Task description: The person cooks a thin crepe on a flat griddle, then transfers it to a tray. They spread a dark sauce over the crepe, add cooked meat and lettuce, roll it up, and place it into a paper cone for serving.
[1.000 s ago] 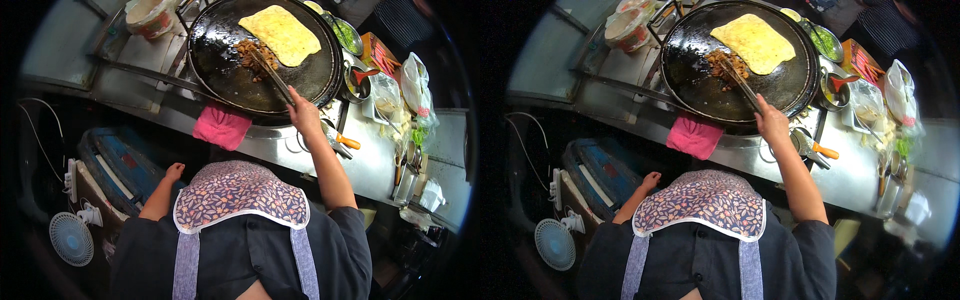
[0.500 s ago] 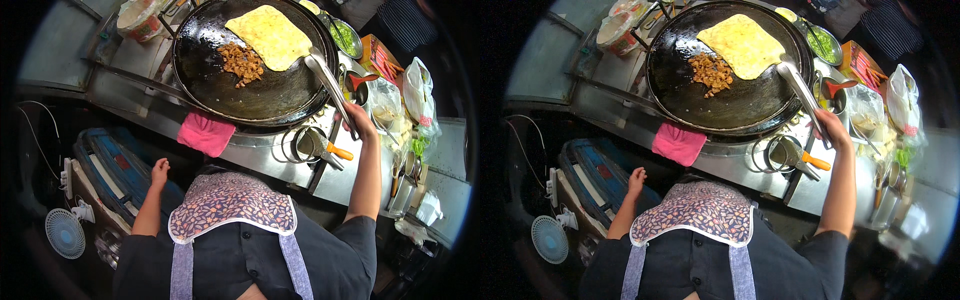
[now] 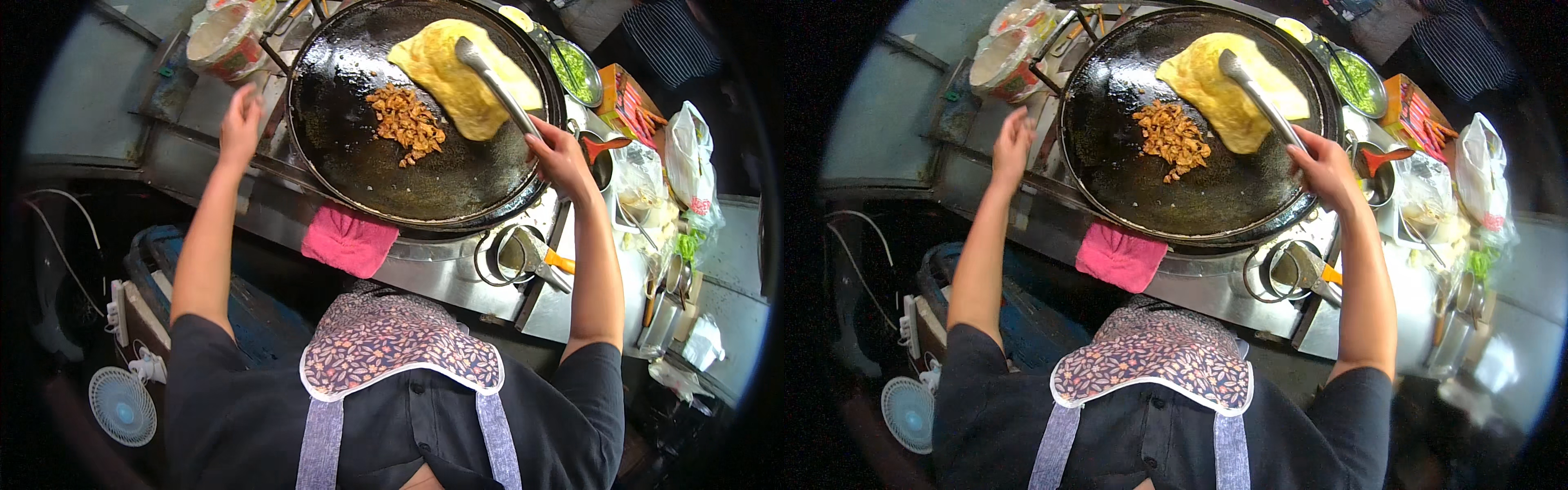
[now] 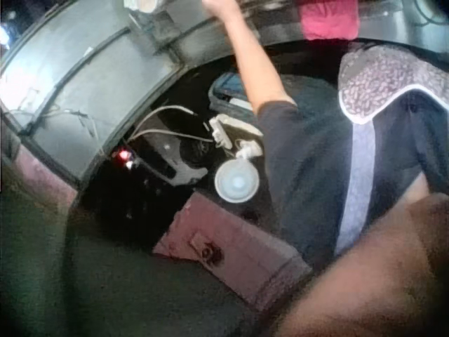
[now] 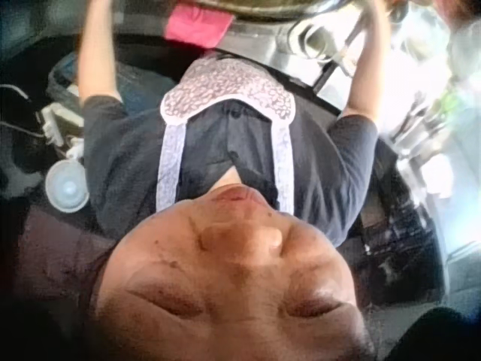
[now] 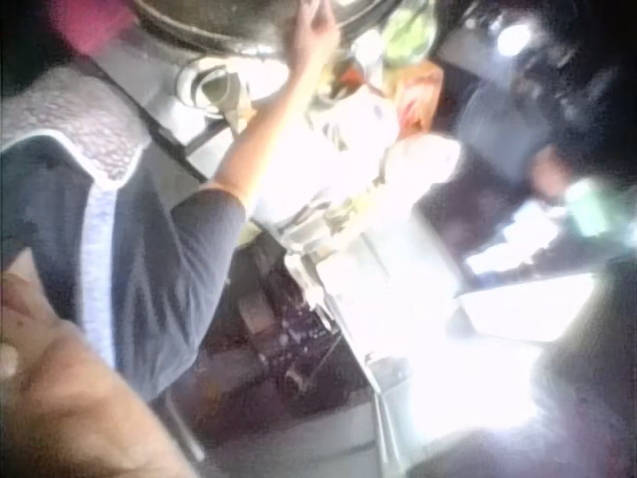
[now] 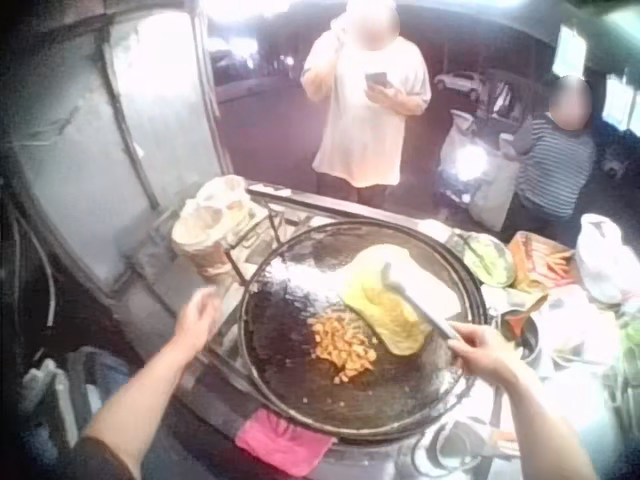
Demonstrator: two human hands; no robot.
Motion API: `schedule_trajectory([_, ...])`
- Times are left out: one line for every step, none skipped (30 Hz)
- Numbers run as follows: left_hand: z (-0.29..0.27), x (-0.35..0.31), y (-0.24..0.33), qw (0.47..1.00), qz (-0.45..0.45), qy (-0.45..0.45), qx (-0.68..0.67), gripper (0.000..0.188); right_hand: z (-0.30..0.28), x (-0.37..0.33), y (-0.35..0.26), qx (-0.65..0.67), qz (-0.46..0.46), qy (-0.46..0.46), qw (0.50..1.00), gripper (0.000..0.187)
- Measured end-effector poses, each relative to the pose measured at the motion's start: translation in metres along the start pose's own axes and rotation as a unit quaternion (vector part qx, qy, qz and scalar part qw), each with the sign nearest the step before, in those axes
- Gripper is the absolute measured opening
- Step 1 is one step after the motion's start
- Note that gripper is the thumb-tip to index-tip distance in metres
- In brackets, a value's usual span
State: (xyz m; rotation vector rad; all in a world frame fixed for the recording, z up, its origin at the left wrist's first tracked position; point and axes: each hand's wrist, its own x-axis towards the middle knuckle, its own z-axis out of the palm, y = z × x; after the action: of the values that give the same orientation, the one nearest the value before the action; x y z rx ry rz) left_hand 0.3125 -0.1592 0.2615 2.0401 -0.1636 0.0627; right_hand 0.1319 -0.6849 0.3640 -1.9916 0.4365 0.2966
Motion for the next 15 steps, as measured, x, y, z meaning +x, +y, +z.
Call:
schedule_trajectory([0.005, 0.031, -0.002, 0.999, 0.020, 0.021, 0.027, 0.037, -0.003, -0.017, -0.007, -0.039, 0.004, 0.036, 0.999, 0.046])
schedule_trajectory([0.013, 0.056, 0.003, 0.995, 0.035, 0.055, 0.081, 0.038, -0.007, -0.034, -0.009, -0.070, 0.004, 0.075, 0.995, 0.046])
schedule_trajectory([0.022, 0.077, 0.011, 0.986, 0.051, 0.086, 0.137, 0.039, -0.011, -0.052, -0.009, -0.099, 0.007, 0.114, 0.988, 0.046])
schedule_trajectory([0.023, 0.095, 0.013, 0.986, 0.042, 0.091, 0.130, 0.039, -0.014, -0.068, -0.010, -0.105, -0.004, 0.140, 0.985, 0.047])
schedule_trajectory([0.026, 0.112, 0.009, 0.988, 0.036, 0.091, 0.120, 0.039, -0.018, -0.087, -0.010, -0.082, 0.013, 0.157, 0.984, 0.047])
schedule_trajectory([0.030, 0.125, 0.003, 0.995, 0.040, 0.092, 0.024, 0.039, -0.020, -0.104, -0.008, -0.070, 0.019, 0.179, 0.981, 0.048])
schedule_trajectory([0.045, 0.126, 0.016, 0.998, -0.023, 0.027, -0.052, 0.037, -0.025, -0.131, -0.001, -0.060, 0.042, 0.216, 0.974, 0.049])
schedule_trajectory([0.029, 0.140, 0.002, 0.996, -0.050, -0.013, -0.077, 0.035, -0.029, -0.146, 0.000, -0.066, 0.078, 0.227, 0.969, 0.049])
schedule_trajectory([0.035, 0.145, -0.010, 0.994, -0.044, -0.003, -0.100, 0.035, -0.033, -0.168, 0.012, -0.051, 0.051, 0.251, 0.965, 0.049])
schedule_trajectory([0.044, 0.140, -0.007, 0.990, -0.044, -0.004, -0.133, 0.038, -0.035, -0.193, 0.015, -0.025, 0.075, 0.269, 0.960, 0.048])
schedule_trajectory([0.031, 0.152, -0.023, 0.992, -0.035, -0.012, -0.119, 0.039, -0.037, -0.213, 0.014, 0.000, 0.087, 0.285, 0.954, 0.048])
schedule_trajectory([0.021, 0.163, -0.041, 0.994, -0.028, -0.021, -0.106, 0.041, -0.043, -0.233, 0.023, -0.002, 0.112, 0.297, 0.948, 0.048])
schedule_trajectory([0.016, 0.173, -0.053, 0.995, -0.028, -0.013, -0.091, 0.039, -0.048, -0.254, 0.031, 0.004, 0.108, 0.304, 0.947, 0.049])
schedule_trajectory([0.002, 0.182, -0.062, 0.997, -0.024, 0.004, -0.073, 0.037, -0.051, -0.271, 0.032, 0.030, 0.123, 0.323, 0.938, 0.049])
schedule_trajectory([-0.005, 0.180, -0.064, 1.000, -0.001, 0.009, 0.030, 0.041, -0.057, -0.290, 0.031, 0.052, 0.138, 0.339, 0.929, 0.049])
